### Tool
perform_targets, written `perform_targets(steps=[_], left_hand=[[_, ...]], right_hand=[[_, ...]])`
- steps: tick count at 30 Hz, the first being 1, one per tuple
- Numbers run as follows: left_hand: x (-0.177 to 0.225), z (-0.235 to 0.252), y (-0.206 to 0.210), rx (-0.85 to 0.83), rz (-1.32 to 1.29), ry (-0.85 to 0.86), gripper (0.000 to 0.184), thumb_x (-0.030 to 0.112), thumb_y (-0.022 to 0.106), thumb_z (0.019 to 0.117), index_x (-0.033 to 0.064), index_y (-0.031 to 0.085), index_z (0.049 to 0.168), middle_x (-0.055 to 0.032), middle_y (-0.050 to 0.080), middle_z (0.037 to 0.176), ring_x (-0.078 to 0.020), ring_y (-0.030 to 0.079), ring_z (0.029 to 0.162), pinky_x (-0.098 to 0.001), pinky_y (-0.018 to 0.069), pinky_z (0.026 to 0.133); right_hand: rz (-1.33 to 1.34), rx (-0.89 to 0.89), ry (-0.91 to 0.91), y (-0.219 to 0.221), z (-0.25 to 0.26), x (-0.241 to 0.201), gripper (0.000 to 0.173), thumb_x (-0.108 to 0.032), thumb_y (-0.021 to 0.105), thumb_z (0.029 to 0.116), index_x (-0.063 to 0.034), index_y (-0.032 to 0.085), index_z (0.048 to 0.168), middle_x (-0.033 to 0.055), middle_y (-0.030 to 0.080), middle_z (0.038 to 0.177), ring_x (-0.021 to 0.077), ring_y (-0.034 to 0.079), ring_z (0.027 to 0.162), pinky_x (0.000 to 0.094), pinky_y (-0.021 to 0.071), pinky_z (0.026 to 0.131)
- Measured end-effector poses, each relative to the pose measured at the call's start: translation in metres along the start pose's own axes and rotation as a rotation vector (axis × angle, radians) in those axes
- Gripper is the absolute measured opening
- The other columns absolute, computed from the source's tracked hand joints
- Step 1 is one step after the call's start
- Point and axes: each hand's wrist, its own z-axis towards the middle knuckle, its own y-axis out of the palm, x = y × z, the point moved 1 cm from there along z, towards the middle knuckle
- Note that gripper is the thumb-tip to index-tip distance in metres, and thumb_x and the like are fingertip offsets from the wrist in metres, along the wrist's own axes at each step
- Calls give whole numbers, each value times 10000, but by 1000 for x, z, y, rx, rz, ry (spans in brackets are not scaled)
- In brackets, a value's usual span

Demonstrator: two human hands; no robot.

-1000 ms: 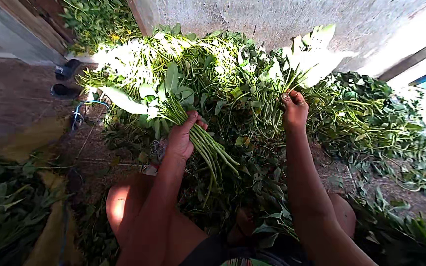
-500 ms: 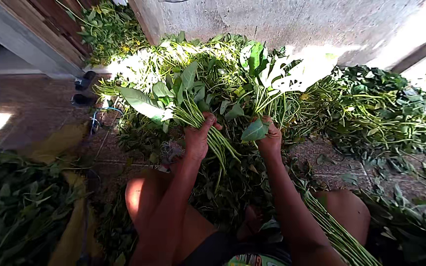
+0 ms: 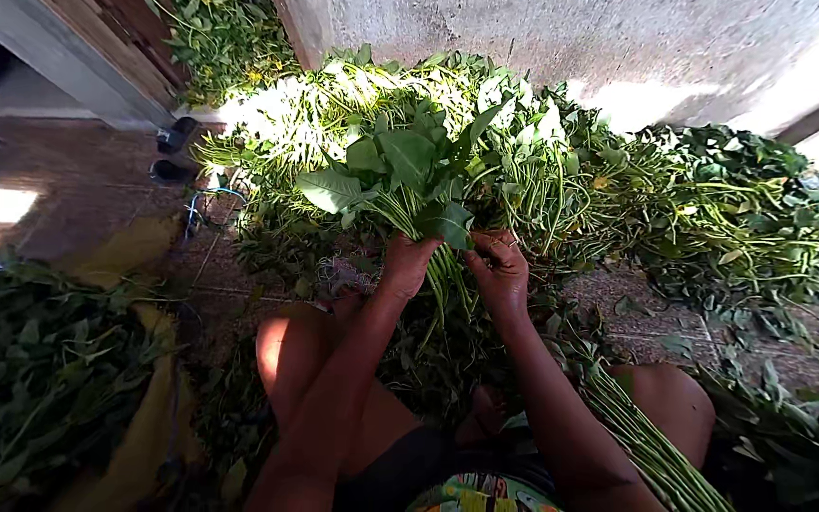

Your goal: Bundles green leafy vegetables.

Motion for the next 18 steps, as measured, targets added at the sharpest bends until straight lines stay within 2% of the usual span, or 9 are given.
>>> perform_targets(steps=[4, 6, 8, 10, 11, 12, 14, 16, 18], left_hand=[[0, 0, -1, -29, 2, 22, 273, -82, 621, 926, 96, 622, 1134, 44, 697, 1017, -35, 665, 958, -271, 565, 889], [1, 1, -1, -77, -28, 19, 232, -13, 684, 937, 99, 660, 1139, 10, 732, 1010, -72, 698, 915, -276, 590, 855], [0, 3, -1, -152, -76, 18, 148, 30, 671, 959, 82, 673, 1098, -49, 727, 1002, -122, 698, 858, -282, 594, 799], [-1, 3, -1, -190, -89, 5, 113, 57, 653, 977, 85, 682, 1083, -48, 710, 1018, -119, 679, 881, -275, 582, 808], [0, 2, -1, -183, -86, -5, 119, 57, 650, 981, 94, 682, 1090, -29, 715, 1017, -100, 680, 898, -267, 579, 824], [1, 1, 0, -167, -77, -18, 143, 44, 643, 983, 103, 672, 1111, -7, 719, 1014, -79, 683, 908, -260, 580, 837], [2, 0, 1, -150, -67, -43, 222, 12, 637, 975, 113, 627, 1172, 25, 720, 1020, -53, 688, 921, -260, 585, 858], [2, 0, 3, -151, -78, -69, 212, 31, 644, 980, 113, 624, 1174, 24, 715, 1018, -49, 685, 916, -259, 585, 853], [2, 1, 4, -152, -106, -77, 138, 51, 643, 990, 126, 656, 1105, 23, 710, 960, -51, 680, 855, -247, 587, 806]], right_hand=[[17, -14, 29, 0, -2, -5, 139, -34, 711, 910, 12, 753, 1034, 75, 640, 1019, 36, 616, 914, 167, 524, 811], [117, -2, 131, 2, -5, -5, 113, -78, 644, 983, -3, 701, 1046, 15, 637, 991, 7, 599, 860, 172, 519, 775], [240, 6, 274, 7, -7, -10, 170, -136, 525, 1062, -39, 621, 1163, -29, 657, 964, -4, 606, 834, 188, 513, 766], [324, -28, 355, 11, -6, -17, 246, -175, 469, 1084, -42, 535, 1280, 4, 656, 1062, 34, 644, 958, 244, 543, 881], [336, -49, 371, 12, -5, -21, 267, -195, 476, 1080, -43, 507, 1297, 13, 648, 1102, 40, 642, 1003, 260, 539, 918], [322, -60, 369, 14, -2, -24, 294, -218, 515, 1066, -44, 504, 1303, 13, 638, 1094, 38, 631, 993, 259, 531, 905], [255, -101, 365, 13, 5, -31, 453, -279, 603, 1025, -25, 511, 1389, 54, 629, 1175, 63, 622, 1011, 266, 526, 890], [233, -122, 354, 13, 16, -36, 399, -263, 653, 1004, -48, 575, 1331, 56, 633, 1163, 65, 628, 937, 254, 538, 828], [365, -64, 341, 16, 26, -39, 216, -148, 663, 989, -88, 607, 1189, 10, 677, 1015, 41, 631, 773, 202, 535, 678]])
